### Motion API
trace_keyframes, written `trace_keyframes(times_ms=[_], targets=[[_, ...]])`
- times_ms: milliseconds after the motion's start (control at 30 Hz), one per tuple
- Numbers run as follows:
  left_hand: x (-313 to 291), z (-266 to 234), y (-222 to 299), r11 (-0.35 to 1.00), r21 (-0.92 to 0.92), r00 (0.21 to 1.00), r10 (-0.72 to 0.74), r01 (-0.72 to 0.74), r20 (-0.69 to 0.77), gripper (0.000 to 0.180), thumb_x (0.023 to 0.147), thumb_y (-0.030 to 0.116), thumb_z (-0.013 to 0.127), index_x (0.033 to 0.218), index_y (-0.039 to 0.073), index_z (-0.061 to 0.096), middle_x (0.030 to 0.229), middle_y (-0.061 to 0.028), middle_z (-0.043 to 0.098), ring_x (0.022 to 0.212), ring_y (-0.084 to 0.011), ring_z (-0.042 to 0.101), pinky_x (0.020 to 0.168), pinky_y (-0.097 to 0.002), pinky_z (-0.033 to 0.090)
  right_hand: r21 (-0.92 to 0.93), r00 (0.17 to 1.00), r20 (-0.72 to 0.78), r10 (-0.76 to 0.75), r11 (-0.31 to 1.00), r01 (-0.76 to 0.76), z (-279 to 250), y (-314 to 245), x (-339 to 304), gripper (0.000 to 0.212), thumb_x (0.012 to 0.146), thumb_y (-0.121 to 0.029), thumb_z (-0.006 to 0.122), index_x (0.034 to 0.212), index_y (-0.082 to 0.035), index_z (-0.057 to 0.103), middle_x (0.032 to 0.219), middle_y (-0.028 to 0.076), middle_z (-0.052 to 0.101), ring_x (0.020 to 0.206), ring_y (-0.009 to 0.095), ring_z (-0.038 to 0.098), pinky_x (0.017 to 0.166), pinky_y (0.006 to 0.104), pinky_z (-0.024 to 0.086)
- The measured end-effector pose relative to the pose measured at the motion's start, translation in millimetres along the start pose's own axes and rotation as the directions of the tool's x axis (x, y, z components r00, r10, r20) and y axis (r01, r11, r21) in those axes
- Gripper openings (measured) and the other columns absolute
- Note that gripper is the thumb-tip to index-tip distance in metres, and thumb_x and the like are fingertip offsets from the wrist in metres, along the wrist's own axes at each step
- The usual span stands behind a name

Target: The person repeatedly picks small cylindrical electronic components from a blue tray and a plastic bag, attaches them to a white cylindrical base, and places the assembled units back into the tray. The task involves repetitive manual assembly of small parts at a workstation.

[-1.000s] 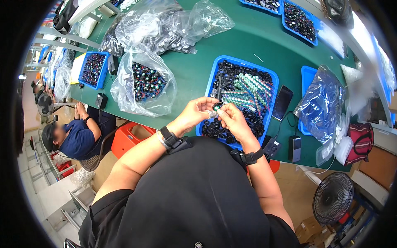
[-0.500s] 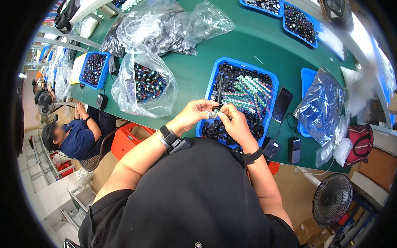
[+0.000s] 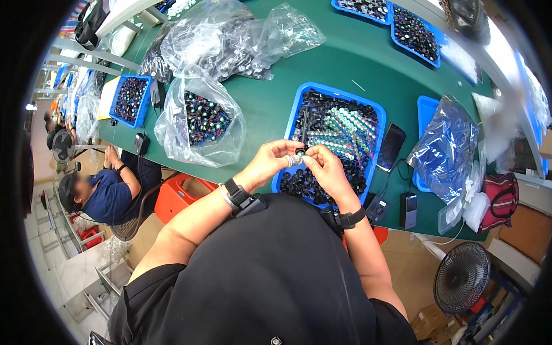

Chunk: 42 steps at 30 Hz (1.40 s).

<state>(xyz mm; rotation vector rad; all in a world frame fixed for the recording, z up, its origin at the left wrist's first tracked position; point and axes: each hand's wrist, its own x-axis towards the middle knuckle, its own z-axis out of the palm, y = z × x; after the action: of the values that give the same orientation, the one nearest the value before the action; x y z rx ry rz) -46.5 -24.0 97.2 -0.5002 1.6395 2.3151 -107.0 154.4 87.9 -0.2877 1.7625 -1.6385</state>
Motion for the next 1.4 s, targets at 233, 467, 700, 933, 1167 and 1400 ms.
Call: trace_keyframes(times_ms=[233, 467, 700, 933, 1167, 1400], targets=[[3, -4, 0, 0.995, -0.070, 0.996, -0.073, 0.076, 0.055, 0.039, 0.080, 0.002, 0.065, 0.118, -0.002, 0.057, 0.100, -0.0048, 0.063, 0.089, -0.0111, 0.058, 0.086, -0.0257, 0.045, -0.438, 0.933, -0.060, -0.354, 0.849, 0.294, 3, -5, -4, 0.013, 0.084, -0.010, 0.065, 0.091, -0.001, 0.059, 0.081, 0.009, 0.062, 0.071, 0.018, 0.061, 0.062, 0.0297, 0.047], [3, -6, -3, 0.992, -0.070, 0.992, -0.098, 0.103, 0.081, 0.039, 0.081, 0.004, 0.065, 0.119, -0.002, 0.057, 0.100, -0.0048, 0.063, 0.090, -0.0102, 0.058, 0.086, -0.0261, 0.045, -0.444, 0.944, -0.025, -0.328, 0.850, 0.284, -2, -3, -3, 0.013, 0.083, -0.010, 0.066, 0.090, -0.002, 0.059, 0.080, 0.009, 0.062, 0.069, 0.018, 0.061, 0.061, 0.0305, 0.047], [4, -2, -5, 0.997, -0.074, 0.999, -0.035, 0.037, 0.025, 0.035, 0.082, 0.006, 0.066, 0.115, -0.002, 0.058, 0.102, -0.0073, 0.063, 0.094, -0.0130, 0.058, 0.087, -0.0272, 0.046, 0.044, 0.999, -0.025, -0.036, 0.998, 0.037, -1, 10, 6, 0.010, 0.087, -0.007, 0.061, 0.093, 0.001, 0.059, 0.078, 0.001, 0.062, 0.069, 0.007, 0.055, 0.059, 0.0227, 0.044], [6, -4, -12, 0.998, 0.049, 0.998, -0.044, 0.046, -0.034, 0.024, 0.087, 0.005, 0.061, 0.109, -0.004, 0.058, 0.101, -0.0102, 0.063, 0.091, -0.0149, 0.061, 0.084, -0.0276, 0.049, -0.147, 1.000, -0.016, 0.008, 0.989, -0.010, 10, 2, 1, 0.016, 0.088, -0.007, 0.058, 0.101, 0.002, 0.059, 0.078, 0.004, 0.063, 0.063, 0.007, 0.055, 0.056, 0.0223, 0.045], [3, -2, -21, 0.966, 0.258, 0.995, 0.051, -0.027, -0.086, 0.019, 0.090, 0.005, 0.056, 0.106, -0.006, 0.055, 0.093, -0.0099, 0.064, 0.082, -0.0141, 0.063, 0.072, -0.0254, 0.053, -0.186, 0.993, -0.014, 0.121, 0.975, -0.122, 19, -14, -2, 0.015, 0.089, -0.006, 0.053, 0.099, 0.004, 0.060, 0.075, 0.006, 0.063, 0.058, 0.010, 0.058, 0.055, 0.0245, 0.047], [3, 3, -17, 0.981, 0.194, 0.967, 0.048, 0.001, -0.251, 0.018, 0.089, 0.007, 0.057, 0.103, -0.006, 0.057, 0.085, -0.0087, 0.064, 0.069, -0.0104, 0.058, 0.061, -0.0247, 0.050, -0.189, 0.981, -0.091, 0.173, 0.964, -0.187, 34, -27, 4, 0.014, 0.091, -0.006, 0.048, 0.096, 0.004, 0.057, 0.073, 0.008, 0.060, 0.055, 0.011, 0.058, 0.049, 0.0237, 0.049]])
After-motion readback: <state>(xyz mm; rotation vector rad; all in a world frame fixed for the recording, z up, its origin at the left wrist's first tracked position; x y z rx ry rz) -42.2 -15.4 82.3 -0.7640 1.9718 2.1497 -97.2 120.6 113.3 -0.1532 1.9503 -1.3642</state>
